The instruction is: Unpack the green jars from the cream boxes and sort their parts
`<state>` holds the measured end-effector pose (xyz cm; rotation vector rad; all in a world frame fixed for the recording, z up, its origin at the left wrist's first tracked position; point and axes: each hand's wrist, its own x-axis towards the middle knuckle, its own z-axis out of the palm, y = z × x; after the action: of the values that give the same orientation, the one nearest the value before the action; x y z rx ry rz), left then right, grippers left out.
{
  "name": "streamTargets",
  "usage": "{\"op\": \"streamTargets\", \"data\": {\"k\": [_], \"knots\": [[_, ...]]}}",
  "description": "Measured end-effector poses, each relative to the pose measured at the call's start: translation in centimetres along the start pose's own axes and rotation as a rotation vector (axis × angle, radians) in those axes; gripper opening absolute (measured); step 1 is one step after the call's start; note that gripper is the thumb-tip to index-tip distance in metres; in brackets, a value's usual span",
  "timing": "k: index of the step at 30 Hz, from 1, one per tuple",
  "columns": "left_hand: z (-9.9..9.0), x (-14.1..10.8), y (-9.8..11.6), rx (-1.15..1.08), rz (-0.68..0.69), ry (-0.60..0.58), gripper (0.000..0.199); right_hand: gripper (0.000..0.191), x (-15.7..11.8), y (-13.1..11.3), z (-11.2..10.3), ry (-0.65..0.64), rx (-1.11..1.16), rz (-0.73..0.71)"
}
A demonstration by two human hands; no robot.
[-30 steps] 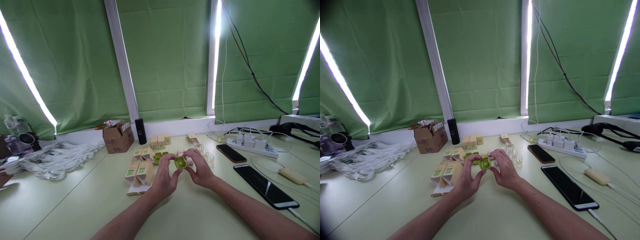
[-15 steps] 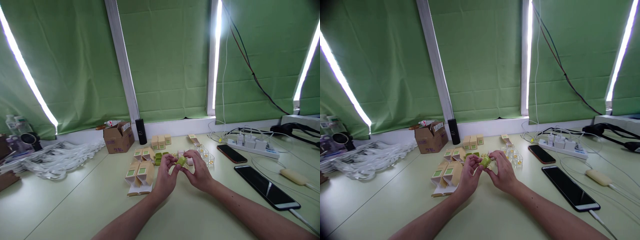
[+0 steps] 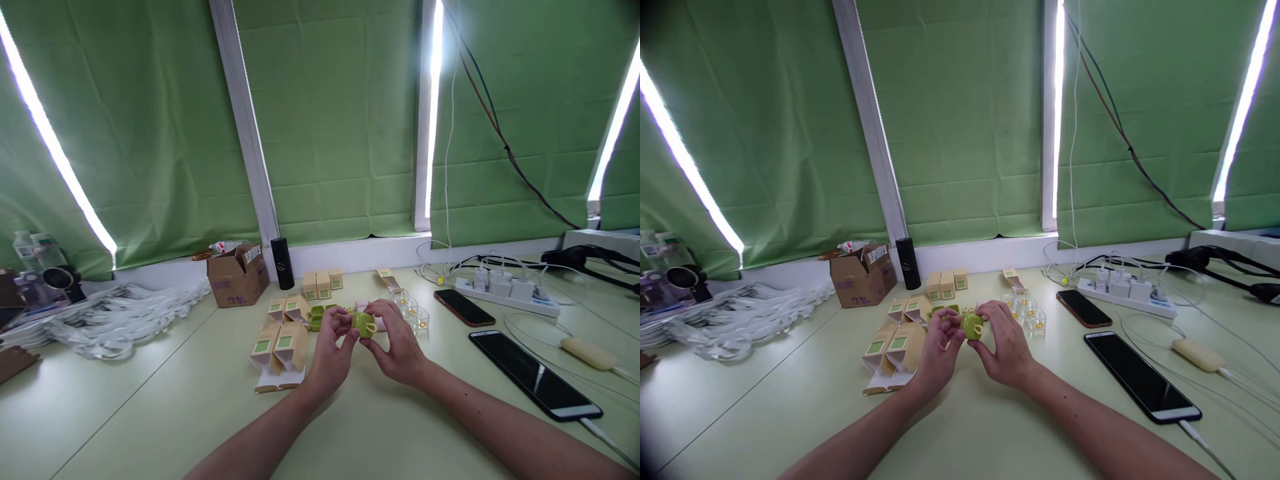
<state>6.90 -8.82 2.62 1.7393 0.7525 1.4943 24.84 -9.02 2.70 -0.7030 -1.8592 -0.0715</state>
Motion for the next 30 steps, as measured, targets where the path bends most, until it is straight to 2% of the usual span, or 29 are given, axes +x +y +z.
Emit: {"op": "streamTargets", "data": {"k": [4, 8, 14, 19, 30], "knots": [[-0.9, 0.3, 0.2, 0.319, 0.164, 0.071, 0.03, 0.036, -0.1, 0.0, -0.2, -0.018, 0.018, 0.019], [-1.5, 0.4, 0.3, 0.459, 0.241, 0.033, 0.031, 0.034, -0.2, 0.2, -0.2, -0.016, 0.043, 0.041], [-1.4, 0.3, 0.2, 0.455, 0.258, -0.035, 0.027, 0.034, -0.2, 0.2, -0.2, -0.023, 0.047, 0.035], [-1.1, 0.2, 0.3, 0.45, 0.223, -0.06, 0.021, 0.037, -0.2, 0.0, -0.3, -0.034, 0.054, 0.037], [-1.1, 0.1, 0.4, 0.428, 0.206, -0.005, 0.01, 0.042, -0.7, 0.3, 0.0, -0.061, 0.114, 0.072]]}}
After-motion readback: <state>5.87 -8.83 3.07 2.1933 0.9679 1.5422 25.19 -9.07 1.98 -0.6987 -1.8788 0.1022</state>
